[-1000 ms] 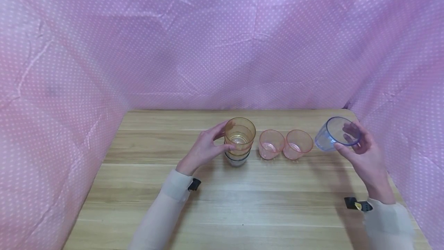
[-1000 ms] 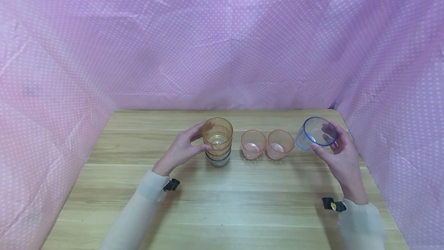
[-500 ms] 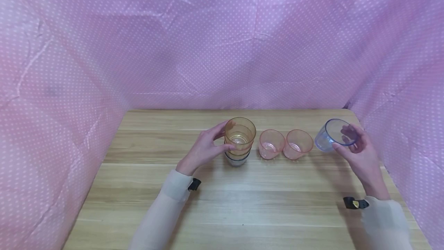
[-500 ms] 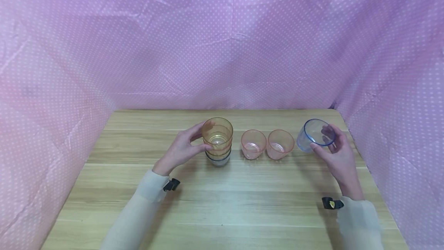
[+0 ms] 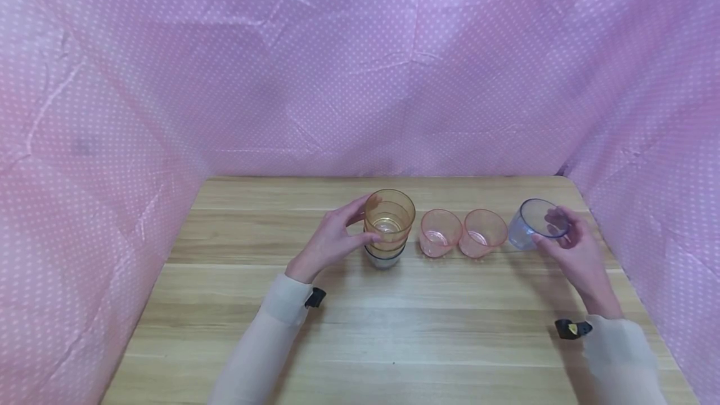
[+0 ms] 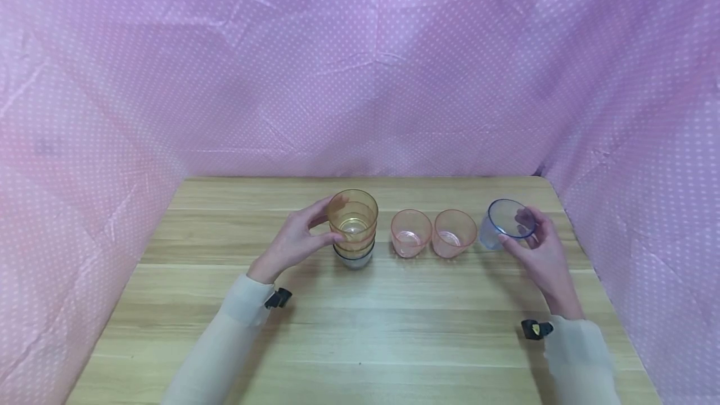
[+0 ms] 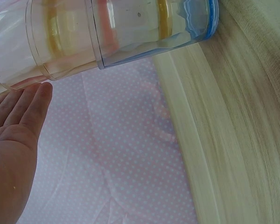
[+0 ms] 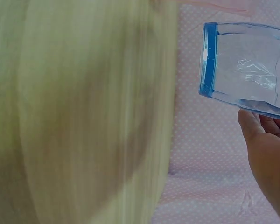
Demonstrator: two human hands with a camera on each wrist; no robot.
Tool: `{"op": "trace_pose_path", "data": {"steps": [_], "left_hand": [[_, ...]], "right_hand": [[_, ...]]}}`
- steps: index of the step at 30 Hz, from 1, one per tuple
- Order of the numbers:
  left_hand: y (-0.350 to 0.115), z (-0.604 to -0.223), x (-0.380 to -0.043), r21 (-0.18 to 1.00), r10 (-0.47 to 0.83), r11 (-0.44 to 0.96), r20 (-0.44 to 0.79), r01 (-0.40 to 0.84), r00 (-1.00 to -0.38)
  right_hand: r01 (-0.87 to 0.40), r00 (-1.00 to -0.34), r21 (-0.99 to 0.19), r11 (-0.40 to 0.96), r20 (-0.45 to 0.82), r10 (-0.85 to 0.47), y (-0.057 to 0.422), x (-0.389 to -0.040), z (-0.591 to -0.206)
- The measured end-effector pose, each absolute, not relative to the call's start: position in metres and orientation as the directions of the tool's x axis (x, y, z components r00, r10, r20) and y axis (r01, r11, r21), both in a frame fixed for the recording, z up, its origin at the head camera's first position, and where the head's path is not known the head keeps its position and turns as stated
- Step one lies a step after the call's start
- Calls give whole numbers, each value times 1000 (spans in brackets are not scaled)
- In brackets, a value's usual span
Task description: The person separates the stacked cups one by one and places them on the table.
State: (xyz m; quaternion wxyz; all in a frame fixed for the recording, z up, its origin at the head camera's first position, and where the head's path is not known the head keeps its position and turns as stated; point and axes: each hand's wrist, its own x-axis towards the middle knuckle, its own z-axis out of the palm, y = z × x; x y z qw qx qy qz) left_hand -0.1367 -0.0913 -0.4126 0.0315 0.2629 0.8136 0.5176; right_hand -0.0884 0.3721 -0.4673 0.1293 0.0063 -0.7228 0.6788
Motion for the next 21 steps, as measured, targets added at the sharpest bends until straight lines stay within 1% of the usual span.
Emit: {"op": "trace_pose_path", "data": {"steps": [7,14,21], "left_hand": [[-91,-413,-136,859,458,324,224,396,-860],[-91,-413,-136,862,457,320,224,394,-861],[-91,-414,-137,862,457,311,232,399,-858]], "right_hand": [[-141,-975,-977,161,166,148,376,-92,-476],[-95,-981,-957,272,136,136,380,-96,-483],[-86,-987,-941,326,125,100,383,-97,-487]]}}
